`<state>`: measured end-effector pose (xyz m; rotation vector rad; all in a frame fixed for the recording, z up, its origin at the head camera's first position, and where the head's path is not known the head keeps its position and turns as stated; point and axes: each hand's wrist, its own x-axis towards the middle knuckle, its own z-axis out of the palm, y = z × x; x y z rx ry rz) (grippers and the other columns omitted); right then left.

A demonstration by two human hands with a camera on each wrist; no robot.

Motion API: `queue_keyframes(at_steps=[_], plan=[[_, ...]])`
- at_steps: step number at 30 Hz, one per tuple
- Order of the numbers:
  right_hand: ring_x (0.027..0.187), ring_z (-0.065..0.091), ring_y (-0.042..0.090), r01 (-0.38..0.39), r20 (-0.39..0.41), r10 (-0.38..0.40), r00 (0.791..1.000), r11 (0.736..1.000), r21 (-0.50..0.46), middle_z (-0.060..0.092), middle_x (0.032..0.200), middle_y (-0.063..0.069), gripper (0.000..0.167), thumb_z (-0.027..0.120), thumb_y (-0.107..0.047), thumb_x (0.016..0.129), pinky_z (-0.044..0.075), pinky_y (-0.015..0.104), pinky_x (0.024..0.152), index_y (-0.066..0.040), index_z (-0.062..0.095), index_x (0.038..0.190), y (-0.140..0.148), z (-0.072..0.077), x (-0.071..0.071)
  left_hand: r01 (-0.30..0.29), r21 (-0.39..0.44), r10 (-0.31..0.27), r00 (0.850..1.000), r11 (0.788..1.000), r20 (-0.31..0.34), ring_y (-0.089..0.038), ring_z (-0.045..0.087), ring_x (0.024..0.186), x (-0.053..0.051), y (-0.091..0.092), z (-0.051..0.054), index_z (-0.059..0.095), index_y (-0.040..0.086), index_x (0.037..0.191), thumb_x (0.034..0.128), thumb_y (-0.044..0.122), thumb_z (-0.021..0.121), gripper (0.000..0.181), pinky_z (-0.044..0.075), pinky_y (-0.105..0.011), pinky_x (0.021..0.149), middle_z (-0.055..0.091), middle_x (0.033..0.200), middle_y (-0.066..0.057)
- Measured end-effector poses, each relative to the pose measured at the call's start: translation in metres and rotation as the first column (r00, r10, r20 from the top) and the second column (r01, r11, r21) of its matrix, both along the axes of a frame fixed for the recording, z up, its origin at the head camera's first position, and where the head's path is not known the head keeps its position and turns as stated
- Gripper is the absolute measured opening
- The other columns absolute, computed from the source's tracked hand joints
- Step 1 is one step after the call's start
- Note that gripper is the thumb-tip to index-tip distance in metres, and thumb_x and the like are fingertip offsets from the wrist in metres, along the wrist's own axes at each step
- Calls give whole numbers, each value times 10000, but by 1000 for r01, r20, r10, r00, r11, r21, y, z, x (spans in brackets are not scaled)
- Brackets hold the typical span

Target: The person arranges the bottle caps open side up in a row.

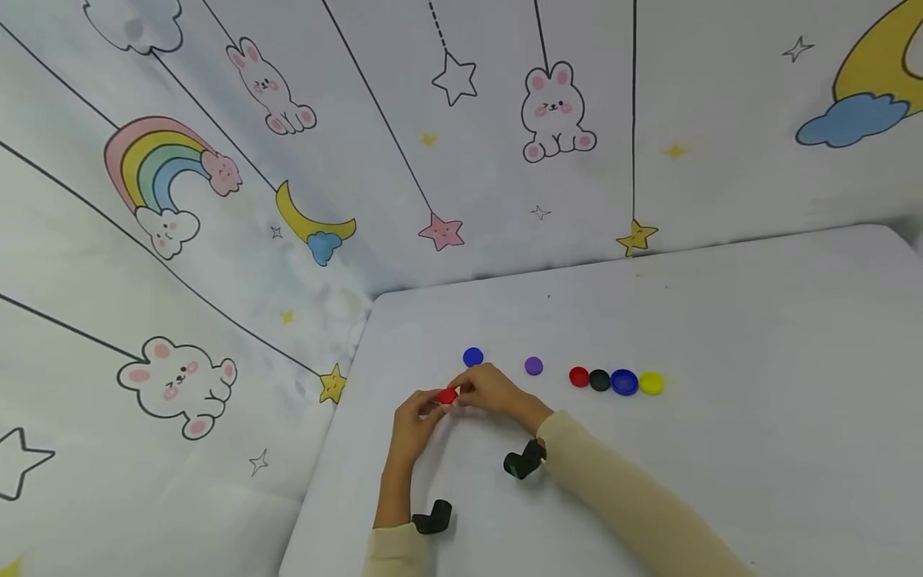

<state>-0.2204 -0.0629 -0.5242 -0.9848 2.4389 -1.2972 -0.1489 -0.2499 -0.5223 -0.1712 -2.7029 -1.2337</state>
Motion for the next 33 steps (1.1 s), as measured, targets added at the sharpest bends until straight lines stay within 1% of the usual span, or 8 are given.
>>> queue_keyframes(at_steps=[4, 7, 13, 18, 22, 26, 30, 33], plan=[[644, 504, 61, 7, 14, -6, 1000, 999, -38, 652, 740, -61, 233, 747, -187, 871, 417, 193, 559, -104, 756, 1088, 10, 12, 0, 13, 162, -29, 995, 987, 94, -231, 697, 947, -5, 7, 7, 710, 23, 1132, 870, 161, 738, 298, 552, -257, 815, 721, 1073, -124], [678, 518, 75, 30, 35, -28, 999, 998, -56, 675, 793, -38, 239, 731, -187, 887, 438, 196, 578, -88, 749, 1104, 18, 20, 2, 19, 230, -51, 990, 973, 134, -216, 693, 956, -10, 13, 10, 698, -7, 1138, 889, 165, 722, 303, 554, -241, 801, 712, 1097, -153], [835, 607, 126, 105, -8, -107, 994, 987, -121, 700, 951, 14, 304, 732, -200, 887, 500, 196, 675, -75, 726, 1163, 36, 35, 8, 31, 275, -72, 987, 961, 141, -215, 680, 1022, -17, 29, 22, 670, -20, 1178, 920, 192, 685, 334, 545, -257, 880, 693, 1146, -164], [894, 649, 173, 98, -51, -111, 993, 973, -210, 718, 1012, 55, 338, 722, -203, 893, 531, 209, 724, -45, 705, 1191, 48, 43, 7, 44, 319, -83, 991, 947, 109, -279, 667, 1071, -18, 44, 35, 645, -33, 1195, 935, 143, 659, 315, 527, -280, 936, 678, 1151, -188], [909, 652, 161, 112, -23, -120, 992, 966, -232, 724, 1061, 58, 337, 708, -201, 906, 531, 217, 746, -31, 697, 1196, 57, 44, 7, 71, 305, -106, 989, 950, 99, -292, 670, 1024, -20, 54, 36, 630, -35, 1197, 954, 127, 631, 292, 525, -332, 945, 681, 1112, -200], [917, 666, 164, 148, 49, -141, 989, 960, -236, 723, 1100, 61, 329, 697, -193, 919, 545, 241, 756, -59, 692, 1220, 67, 44, 8, 98, 252, -121, 989, 963, 79, -250, 682, 972, -21, 65, 33, 602, 12, 1188, 977, 175, 599, 267, 523, -355, 912, 673, 1098, -157], [925, 676, 162, 185, 110, -160, 981, 945, -269, 726, 1106, 57, 328, 694, -229, 923, 562, 286, 789, -98, 696, 1223, 76, 47, 8, 136, 188, -137, 991, 973, -7, -238, 692, 939, -22, 79, 34, 557, 47, 1183, 1003, 215, 554, 247, 521, -343, 844, 654, 1096, -123], [910, 670, 200, 202, 150, -163, 975, 933, -299, 725, 1047, 53, 295, 692, -239, 922, 569, 342, 789, -103, 705, 1184, 84, 51, 7, 170, 146, -160, 984, 975, -73, -248, 691, 917, -25, 90, 35, 546, 47, 1189, 1019, 237, 519, 256, 525, -336, 808, 668, 1073, -137]])
